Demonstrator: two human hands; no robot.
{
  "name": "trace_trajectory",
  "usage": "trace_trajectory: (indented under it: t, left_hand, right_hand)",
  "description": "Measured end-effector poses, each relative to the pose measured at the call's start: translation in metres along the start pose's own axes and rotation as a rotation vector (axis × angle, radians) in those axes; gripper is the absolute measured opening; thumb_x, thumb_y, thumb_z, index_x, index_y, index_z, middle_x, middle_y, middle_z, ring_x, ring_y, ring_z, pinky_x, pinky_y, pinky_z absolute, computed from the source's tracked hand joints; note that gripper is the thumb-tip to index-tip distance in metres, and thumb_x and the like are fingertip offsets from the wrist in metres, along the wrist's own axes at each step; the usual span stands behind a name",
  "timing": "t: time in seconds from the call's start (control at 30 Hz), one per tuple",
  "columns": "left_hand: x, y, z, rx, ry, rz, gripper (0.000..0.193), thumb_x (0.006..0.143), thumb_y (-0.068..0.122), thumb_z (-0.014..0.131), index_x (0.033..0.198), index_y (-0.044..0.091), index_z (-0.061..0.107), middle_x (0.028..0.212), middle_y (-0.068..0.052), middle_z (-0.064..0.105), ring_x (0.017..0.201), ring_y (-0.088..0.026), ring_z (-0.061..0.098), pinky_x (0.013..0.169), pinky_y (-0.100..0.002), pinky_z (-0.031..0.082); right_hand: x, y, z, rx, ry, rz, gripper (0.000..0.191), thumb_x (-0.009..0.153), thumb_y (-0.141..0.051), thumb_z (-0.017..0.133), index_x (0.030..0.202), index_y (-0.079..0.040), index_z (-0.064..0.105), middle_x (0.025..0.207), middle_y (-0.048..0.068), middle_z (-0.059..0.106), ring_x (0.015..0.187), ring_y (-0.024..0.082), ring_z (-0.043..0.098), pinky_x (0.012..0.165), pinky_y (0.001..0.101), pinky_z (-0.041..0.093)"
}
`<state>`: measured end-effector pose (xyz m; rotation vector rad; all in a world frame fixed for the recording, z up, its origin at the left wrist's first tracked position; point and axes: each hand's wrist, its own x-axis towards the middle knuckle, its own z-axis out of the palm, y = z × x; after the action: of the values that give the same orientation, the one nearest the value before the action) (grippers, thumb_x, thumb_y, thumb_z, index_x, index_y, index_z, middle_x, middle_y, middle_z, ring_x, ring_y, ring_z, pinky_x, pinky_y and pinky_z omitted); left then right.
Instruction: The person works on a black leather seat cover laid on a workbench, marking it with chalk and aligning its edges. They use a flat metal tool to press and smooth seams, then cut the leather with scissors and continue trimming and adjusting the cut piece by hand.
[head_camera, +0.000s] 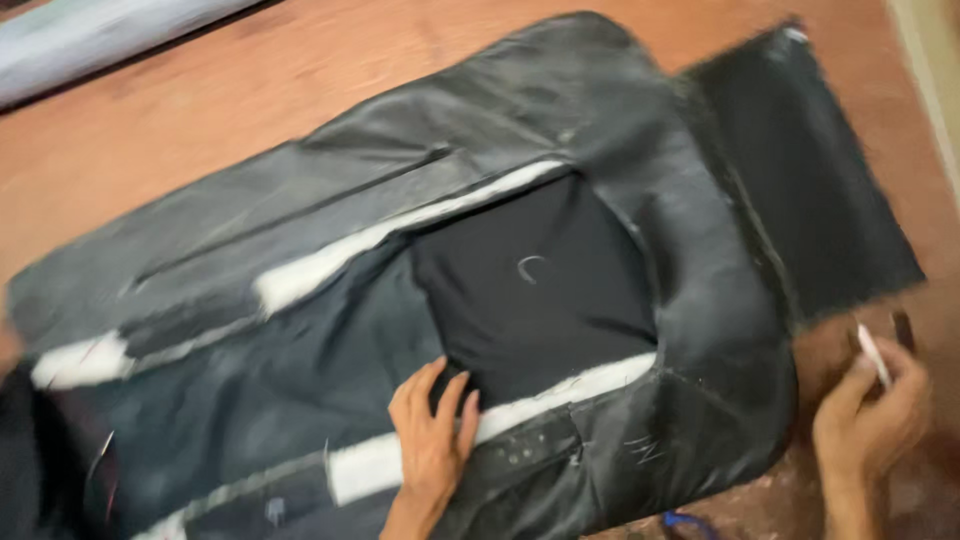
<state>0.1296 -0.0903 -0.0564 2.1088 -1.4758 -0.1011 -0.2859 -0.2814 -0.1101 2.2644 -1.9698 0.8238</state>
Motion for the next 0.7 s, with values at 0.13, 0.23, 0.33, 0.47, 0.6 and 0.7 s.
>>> trace_trajectory:
  t: [0.13, 0.23, 0.33, 0.47, 0.6, 0.7]
  left_hand:
    - [-0.044, 0.006, -0.015, 0.096, 0.027, -0.141, 0.043, 0.083, 0.021, 0.078, 0.123, 0.011, 0.067, 0.141, -0.016, 0.055, 0.128, -0.038, 0.052, 0.106, -0.052, 0.037]
    - [-0.056, 0.014, -0.012, 0.172, 0.014, -0.12, 0.051, 0.085, 0.024, 0.073, 0.132, 0.007, 0.063, 0.145, -0.02, 0.051, 0.132, -0.042, 0.047, 0.112, -0.056, 0.034]
    - [-0.06, 0.014, -0.014, 0.153, 0.038, -0.12, 0.049, 0.089, 0.026, 0.07, 0.134, 0.01, 0.062, 0.147, -0.018, 0.05, 0.135, -0.04, 0.047, 0.114, -0.055, 0.033]
    - [-0.06, 0.014, -0.024, 0.17, 0.042, -0.135, 0.048, 0.09, 0.026, 0.069, 0.134, 0.011, 0.063, 0.147, -0.016, 0.051, 0.135, -0.038, 0.046, 0.114, -0.055, 0.033]
    - [-0.06, 0.016, -0.027, 0.19, 0.022, -0.144, 0.046, 0.09, 0.029, 0.068, 0.133, 0.012, 0.064, 0.146, -0.015, 0.051, 0.136, -0.037, 0.046, 0.115, -0.054, 0.032]
    - [-0.063, 0.016, -0.027, 0.187, 0.02, -0.153, 0.045, 0.091, 0.03, 0.067, 0.133, 0.013, 0.064, 0.146, -0.014, 0.052, 0.137, -0.036, 0.045, 0.116, -0.054, 0.031]
  right_hand:
    - [-0.001, 0.011, 0.011, -0.149, -0.123, -0.032, 0.017, 0.114, -0.019, 0.063, 0.117, -0.002, 0.06, 0.103, 0.012, 0.056, 0.097, 0.03, 0.056, 0.089, 0.0411, 0.043]
    - [0.002, 0.007, 0.003, -0.18, -0.201, -0.023, 0.021, 0.111, -0.023, 0.072, 0.11, -0.004, 0.063, 0.091, 0.009, 0.054, 0.089, 0.029, 0.055, 0.086, 0.0426, 0.044]
    - [0.009, 0.002, 0.0, -0.037, -0.148, -0.03, 0.015, 0.107, -0.018, 0.067, 0.108, -0.004, 0.062, 0.089, 0.008, 0.052, 0.084, 0.027, 0.053, 0.081, 0.0406, 0.043]
    - [0.014, -0.013, -0.002, -0.016, -0.055, -0.063, 0.008, 0.104, -0.012, 0.064, 0.104, -0.006, 0.06, 0.089, 0.007, 0.051, 0.083, 0.027, 0.053, 0.081, 0.0412, 0.042]
    - [0.019, -0.026, -0.012, -0.094, -0.063, -0.132, 0.007, 0.102, -0.012, 0.063, 0.105, -0.006, 0.059, 0.091, 0.008, 0.052, 0.085, 0.027, 0.055, 0.085, 0.0435, 0.043]
    - [0.025, -0.037, -0.024, -0.134, -0.077, -0.157, 0.01, 0.103, -0.014, 0.062, 0.108, -0.006, 0.059, 0.093, 0.01, 0.053, 0.092, 0.03, 0.056, 0.086, 0.0453, 0.043]
